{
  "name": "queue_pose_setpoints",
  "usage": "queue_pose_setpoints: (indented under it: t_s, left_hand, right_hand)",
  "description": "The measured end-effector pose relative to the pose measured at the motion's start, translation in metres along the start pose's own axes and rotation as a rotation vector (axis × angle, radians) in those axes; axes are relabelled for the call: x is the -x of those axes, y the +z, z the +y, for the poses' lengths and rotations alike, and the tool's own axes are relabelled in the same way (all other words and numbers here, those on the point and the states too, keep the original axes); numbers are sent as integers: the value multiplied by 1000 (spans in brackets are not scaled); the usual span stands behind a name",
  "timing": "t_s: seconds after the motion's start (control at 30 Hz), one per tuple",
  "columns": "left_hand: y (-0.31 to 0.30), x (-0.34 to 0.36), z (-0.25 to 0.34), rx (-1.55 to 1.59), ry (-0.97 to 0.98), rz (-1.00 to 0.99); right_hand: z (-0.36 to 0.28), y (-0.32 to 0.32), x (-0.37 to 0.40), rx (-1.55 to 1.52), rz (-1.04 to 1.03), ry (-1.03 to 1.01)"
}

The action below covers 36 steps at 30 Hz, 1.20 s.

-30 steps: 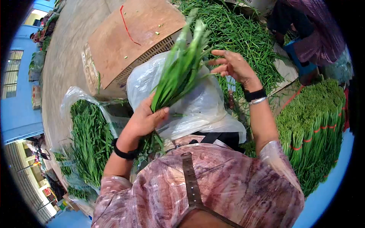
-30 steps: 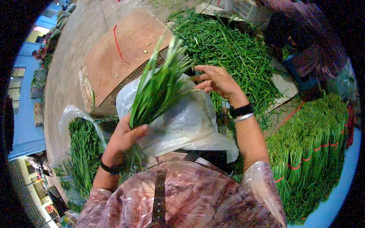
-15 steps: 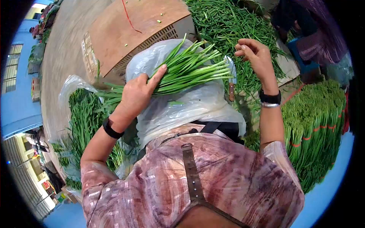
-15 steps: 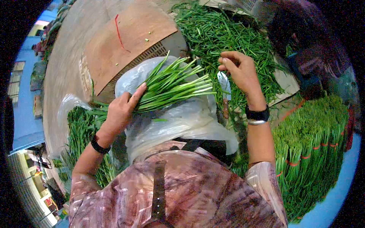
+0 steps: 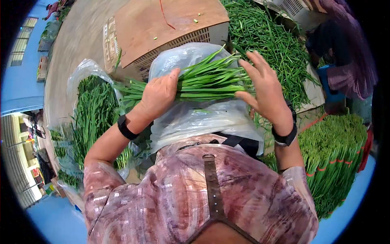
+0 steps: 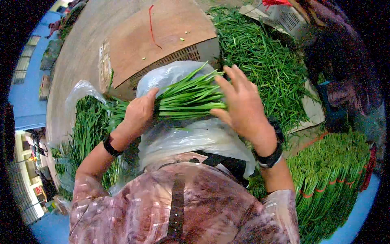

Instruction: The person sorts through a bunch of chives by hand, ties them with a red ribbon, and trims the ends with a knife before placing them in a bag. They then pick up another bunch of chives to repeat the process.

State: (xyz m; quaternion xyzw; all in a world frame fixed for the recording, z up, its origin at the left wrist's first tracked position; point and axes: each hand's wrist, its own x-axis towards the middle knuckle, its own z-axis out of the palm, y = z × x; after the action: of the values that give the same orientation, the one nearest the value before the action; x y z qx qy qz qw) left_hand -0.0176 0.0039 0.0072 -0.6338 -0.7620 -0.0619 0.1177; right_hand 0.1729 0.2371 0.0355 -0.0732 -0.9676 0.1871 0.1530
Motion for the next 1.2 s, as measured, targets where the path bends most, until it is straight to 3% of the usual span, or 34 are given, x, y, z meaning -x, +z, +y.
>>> queue_pose_setpoints:
  t_s: [0.1, 0.23, 0.33, 0.43, 0.53, 0.57, 0.67, 0.7, 0.8, 0.83, 0.93, 1.03, 1.13, 1.2]
  left_hand:
    - [-15, -10, 4, 4, -23, -119]
    - [-44, -35, 10, -107, 109, -50]
    - [-56, -43, 11, -191, 154, 13]
    - [-57, -51, 14, -198, 133, -19]
    - [-61, -70, 9, -254, 216, 65]
    - [-65, -76, 11, -255, 175, -39]
    - [-80, -95, 12, -320, 303, 287]
    - [-88, -100, 15, -224, 336, 229]
    - [-116, -102, 20, 22, 553, 321]
    - [-116, -95, 18, 87, 591, 306]
    - [-96, -81, 7, 662, 350, 92]
    - [-40, -89, -8, 1506, -270, 74]
    - [17, -109, -9, 2075, -222, -29]
    - [25, -119, 13, 2354, -276, -374]
  right_hand:
    - [-39, 16, -30, -37, -15, -129]
    - [-60, 67, -54, -63, -13, -212]
    - [-64, 79, -60, -175, -35, -55]
    - [-54, 79, -61, -301, 98, -121]
    - [-48, 58, -70, -263, -95, -5]
    - [-42, 56, -70, -269, -50, 3]
    - [-29, 30, -81, -253, -152, -8]
    - [-16, 27, -82, -355, -73, -2]
    - [17, 11, -87, -372, -42, 30]
    - [23, 3, -89, -518, -24, 111]
    - [35, -38, -90, -797, -86, 257]
    - [38, -45, -89, -1486, 41, 298]
    - [37, -30, -97, -1853, -17, 213]
    - [26, -17, -104, -2079, -51, 179]
